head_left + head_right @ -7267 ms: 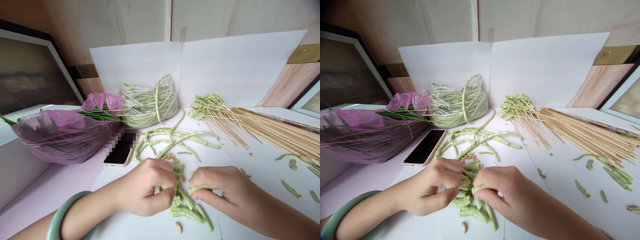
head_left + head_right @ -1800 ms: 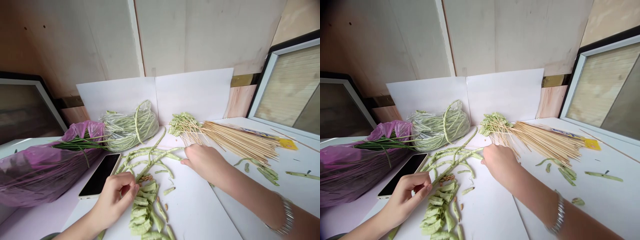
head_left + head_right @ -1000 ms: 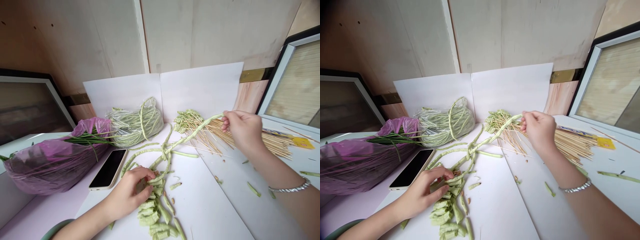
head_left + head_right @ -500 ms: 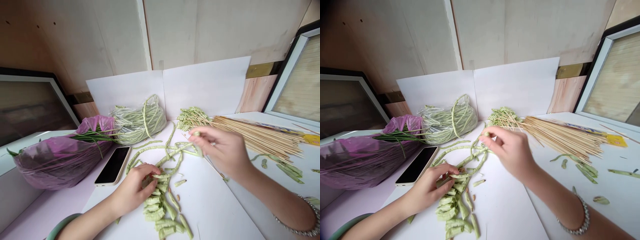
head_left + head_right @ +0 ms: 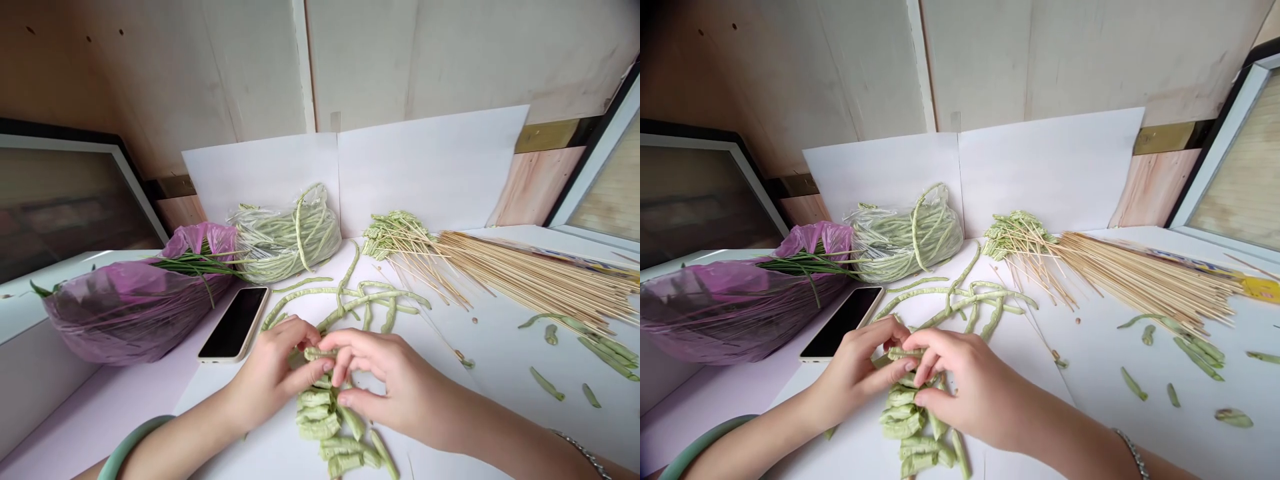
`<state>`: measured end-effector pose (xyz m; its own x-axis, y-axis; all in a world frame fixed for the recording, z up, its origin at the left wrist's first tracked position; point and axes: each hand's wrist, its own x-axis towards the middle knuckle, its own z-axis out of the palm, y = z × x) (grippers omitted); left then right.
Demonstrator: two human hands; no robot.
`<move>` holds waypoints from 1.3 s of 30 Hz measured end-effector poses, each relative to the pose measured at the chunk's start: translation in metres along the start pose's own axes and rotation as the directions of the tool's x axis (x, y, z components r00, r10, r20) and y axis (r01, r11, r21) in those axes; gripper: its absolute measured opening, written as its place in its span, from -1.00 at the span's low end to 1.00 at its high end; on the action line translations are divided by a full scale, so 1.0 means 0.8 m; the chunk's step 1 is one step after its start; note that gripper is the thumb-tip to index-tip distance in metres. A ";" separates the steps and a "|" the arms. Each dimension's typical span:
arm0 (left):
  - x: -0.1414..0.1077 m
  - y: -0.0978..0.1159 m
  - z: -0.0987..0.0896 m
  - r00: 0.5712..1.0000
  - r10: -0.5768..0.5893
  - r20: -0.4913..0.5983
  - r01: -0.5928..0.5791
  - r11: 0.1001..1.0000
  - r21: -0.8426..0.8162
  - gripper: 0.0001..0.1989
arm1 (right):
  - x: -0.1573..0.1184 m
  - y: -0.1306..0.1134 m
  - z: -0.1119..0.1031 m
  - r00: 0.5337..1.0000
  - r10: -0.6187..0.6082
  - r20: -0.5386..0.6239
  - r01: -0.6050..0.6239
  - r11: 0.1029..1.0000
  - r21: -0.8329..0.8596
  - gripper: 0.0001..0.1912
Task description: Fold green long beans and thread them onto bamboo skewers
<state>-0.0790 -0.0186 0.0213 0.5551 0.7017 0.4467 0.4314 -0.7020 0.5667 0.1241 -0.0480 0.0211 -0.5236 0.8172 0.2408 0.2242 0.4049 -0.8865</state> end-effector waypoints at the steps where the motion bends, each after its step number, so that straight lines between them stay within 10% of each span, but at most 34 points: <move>1: 0.000 0.000 0.000 1.000 -0.001 -0.008 0.002 1.000 0.016 -0.89 | 0.000 0.001 0.000 1.000 -0.009 -0.022 0.009 1.000 0.002 -0.56; 6: -0.003 -0.001 -0.002 0.996 0.053 -0.072 -0.051 0.998 0.025 -0.96 | 0.008 0.010 -0.011 0.955 -0.161 -0.251 0.062 0.930 -0.362 -0.62; 14: -0.007 0.000 -0.003 0.965 0.234 -0.116 -0.232 0.972 0.030 -0.87 | 0.006 0.005 -0.008 0.978 -0.170 -0.125 0.073 0.827 -0.558 -0.91; 24: -0.002 0.008 -0.003 0.970 0.190 0.155 -0.229 0.927 0.297 -0.73 | 0.001 0.017 0.012 0.922 -0.382 -0.066 0.199 0.612 -0.765 -0.86; 33: -0.004 0.017 -0.008 0.869 0.429 0.249 -0.474 0.864 0.167 -0.50 | -0.008 0.002 0.014 0.778 -0.622 0.089 0.440 0.438 -0.784 -0.71; 39: -0.003 0.031 -0.011 0.826 0.372 0.424 -0.384 0.921 -0.062 -0.50 | -0.015 -0.008 0.015 0.760 -0.609 0.227 0.508 0.340 -0.791 -0.56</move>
<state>-0.0758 -0.0365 0.0403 0.9205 0.2662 0.2861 0.1405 -0.9087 0.3932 0.1192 -0.0649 0.0192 -0.7210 0.2818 0.6331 0.4603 0.8777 0.1334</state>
